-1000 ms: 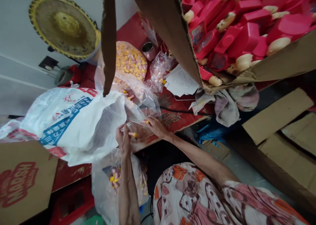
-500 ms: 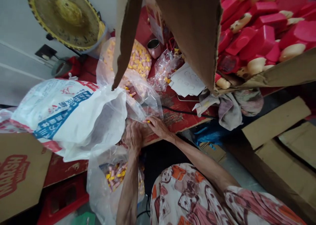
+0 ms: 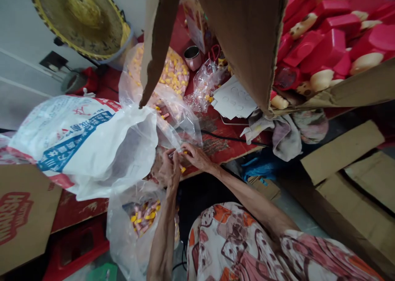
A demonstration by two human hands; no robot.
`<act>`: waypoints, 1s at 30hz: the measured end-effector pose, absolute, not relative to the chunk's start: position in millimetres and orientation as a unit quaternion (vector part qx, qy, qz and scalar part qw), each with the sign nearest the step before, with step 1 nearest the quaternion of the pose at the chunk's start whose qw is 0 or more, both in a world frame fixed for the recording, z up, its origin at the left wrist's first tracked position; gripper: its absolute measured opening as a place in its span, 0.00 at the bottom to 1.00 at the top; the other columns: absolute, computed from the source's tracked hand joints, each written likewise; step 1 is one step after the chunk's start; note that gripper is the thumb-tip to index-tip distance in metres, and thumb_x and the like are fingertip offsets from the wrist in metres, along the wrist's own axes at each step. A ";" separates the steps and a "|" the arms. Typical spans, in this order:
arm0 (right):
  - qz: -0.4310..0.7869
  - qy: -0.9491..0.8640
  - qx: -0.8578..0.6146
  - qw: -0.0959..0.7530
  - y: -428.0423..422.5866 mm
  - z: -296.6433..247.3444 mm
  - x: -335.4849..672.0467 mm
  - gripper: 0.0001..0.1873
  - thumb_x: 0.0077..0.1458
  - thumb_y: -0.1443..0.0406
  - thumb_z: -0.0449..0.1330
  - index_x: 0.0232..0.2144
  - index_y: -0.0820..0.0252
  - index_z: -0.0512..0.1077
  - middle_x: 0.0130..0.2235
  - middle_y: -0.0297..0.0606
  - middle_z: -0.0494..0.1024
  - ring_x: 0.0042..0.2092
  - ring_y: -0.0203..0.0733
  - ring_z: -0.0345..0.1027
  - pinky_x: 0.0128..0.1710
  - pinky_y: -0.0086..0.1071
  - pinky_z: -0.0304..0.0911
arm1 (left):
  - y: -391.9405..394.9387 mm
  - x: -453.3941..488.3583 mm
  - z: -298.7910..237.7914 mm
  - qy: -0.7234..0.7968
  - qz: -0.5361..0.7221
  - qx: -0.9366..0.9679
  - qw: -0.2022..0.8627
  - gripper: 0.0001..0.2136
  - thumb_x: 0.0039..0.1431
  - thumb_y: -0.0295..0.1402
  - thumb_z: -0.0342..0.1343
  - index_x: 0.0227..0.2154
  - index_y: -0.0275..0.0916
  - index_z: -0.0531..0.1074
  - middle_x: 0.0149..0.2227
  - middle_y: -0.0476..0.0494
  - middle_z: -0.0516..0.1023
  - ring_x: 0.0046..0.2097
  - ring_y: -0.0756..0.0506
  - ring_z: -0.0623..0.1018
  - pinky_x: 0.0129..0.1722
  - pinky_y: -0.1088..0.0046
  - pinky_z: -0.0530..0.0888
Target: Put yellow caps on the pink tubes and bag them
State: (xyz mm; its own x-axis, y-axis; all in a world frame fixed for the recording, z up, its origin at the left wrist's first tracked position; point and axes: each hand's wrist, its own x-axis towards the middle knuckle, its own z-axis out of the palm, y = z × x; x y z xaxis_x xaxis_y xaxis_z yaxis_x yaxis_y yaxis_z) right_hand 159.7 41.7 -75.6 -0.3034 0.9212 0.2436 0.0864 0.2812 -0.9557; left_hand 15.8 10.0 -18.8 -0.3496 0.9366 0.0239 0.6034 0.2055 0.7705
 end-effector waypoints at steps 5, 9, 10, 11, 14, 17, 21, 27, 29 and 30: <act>0.444 -0.660 -0.414 0.442 40.0 -80.6 157.2 0.16 0.70 0.69 0.54 0.57 0.56 0.70 0.48 0.40 0.81 0.50 0.42 0.76 0.52 0.33 0.69 | 15.9 4.1 -25.5 0.757 0.441 0.465 0.127 0.17 0.71 0.47 0.48 0.51 0.41 0.70 0.33 0.48 0.76 0.33 0.47 0.76 0.36 0.71 0.73; 0.433 -0.662 -0.429 0.437 40.6 -83.4 156.1 0.18 0.68 0.71 0.53 0.57 0.58 0.70 0.51 0.43 0.79 0.52 0.43 0.75 0.55 0.35 0.68 | 19.0 -14.0 -31.4 0.766 0.344 0.538 0.070 0.13 0.69 0.44 0.52 0.48 0.42 0.71 0.36 0.46 0.77 0.38 0.45 0.78 0.42 0.68 0.73; 0.433 -0.662 -0.428 0.438 40.6 -83.3 156.4 0.18 0.68 0.71 0.52 0.57 0.57 0.70 0.52 0.43 0.79 0.52 0.43 0.74 0.56 0.35 0.67 | 19.0 -16.7 -31.6 0.765 0.323 0.553 0.065 0.13 0.69 0.44 0.53 0.48 0.43 0.71 0.35 0.47 0.77 0.37 0.45 0.78 0.41 0.68 0.73; 0.434 -0.663 -0.425 0.438 40.5 -82.8 156.8 0.17 0.69 0.70 0.52 0.57 0.57 0.70 0.52 0.43 0.79 0.53 0.43 0.74 0.56 0.35 0.67 | 19.2 -18.5 -31.6 0.765 0.327 0.553 0.046 0.14 0.70 0.45 0.52 0.50 0.43 0.71 0.36 0.46 0.77 0.38 0.45 0.78 0.41 0.68 0.73; 0.437 -0.670 -0.417 0.432 40.3 -80.8 158.4 0.16 0.70 0.68 0.52 0.57 0.56 0.70 0.51 0.41 0.79 0.51 0.42 0.74 0.56 0.35 0.68 | 20.6 -18.2 -32.6 0.765 0.402 0.501 -0.051 0.17 0.72 0.45 0.49 0.54 0.40 0.70 0.43 0.40 0.78 0.42 0.44 0.80 0.44 0.67 0.74; 0.433 -0.671 -0.418 0.433 40.2 -79.8 158.7 0.16 0.70 0.69 0.52 0.56 0.57 0.70 0.51 0.42 0.79 0.51 0.42 0.74 0.56 0.35 0.67 | 21.1 -11.6 -35.1 0.751 0.375 0.543 -0.040 0.16 0.71 0.44 0.49 0.51 0.39 0.71 0.48 0.36 0.78 0.48 0.42 0.80 0.50 0.65 0.74; 0.433 -0.668 -0.421 0.434 40.0 -80.2 158.2 0.18 0.68 0.70 0.52 0.58 0.58 0.69 0.52 0.43 0.79 0.53 0.43 0.74 0.57 0.36 0.67 | 18.9 -2.8 -30.2 0.741 0.362 0.564 0.039 0.15 0.70 0.47 0.51 0.48 0.42 0.72 0.43 0.42 0.79 0.44 0.44 0.79 0.48 0.67 0.74; 0.456 -0.654 -0.406 0.447 39.6 -79.3 161.4 0.20 0.70 0.69 0.52 0.61 0.58 0.67 0.49 0.43 0.79 0.51 0.43 0.75 0.56 0.37 0.68 | 17.6 -0.9 -19.5 0.737 0.393 0.507 0.212 0.17 0.67 0.51 0.54 0.43 0.42 0.72 0.29 0.51 0.74 0.30 0.49 0.74 0.33 0.74 0.72; 0.463 -0.650 -0.396 0.454 39.2 -77.9 163.4 0.20 0.70 0.68 0.52 0.62 0.58 0.67 0.48 0.42 0.80 0.51 0.43 0.75 0.56 0.37 0.68 | 15.5 -1.6 -20.3 0.728 0.380 0.492 0.289 0.18 0.66 0.53 0.55 0.42 0.42 0.73 0.25 0.54 0.71 0.26 0.50 0.71 0.29 0.75 0.70; 0.468 -0.649 -0.390 0.455 39.0 -76.9 163.9 0.19 0.71 0.68 0.53 0.62 0.58 0.67 0.48 0.41 0.80 0.51 0.43 0.76 0.55 0.36 0.69 | 13.9 -2.1 -20.6 0.725 0.392 0.476 0.308 0.19 0.65 0.54 0.54 0.42 0.42 0.72 0.24 0.55 0.70 0.25 0.50 0.70 0.28 0.76 0.69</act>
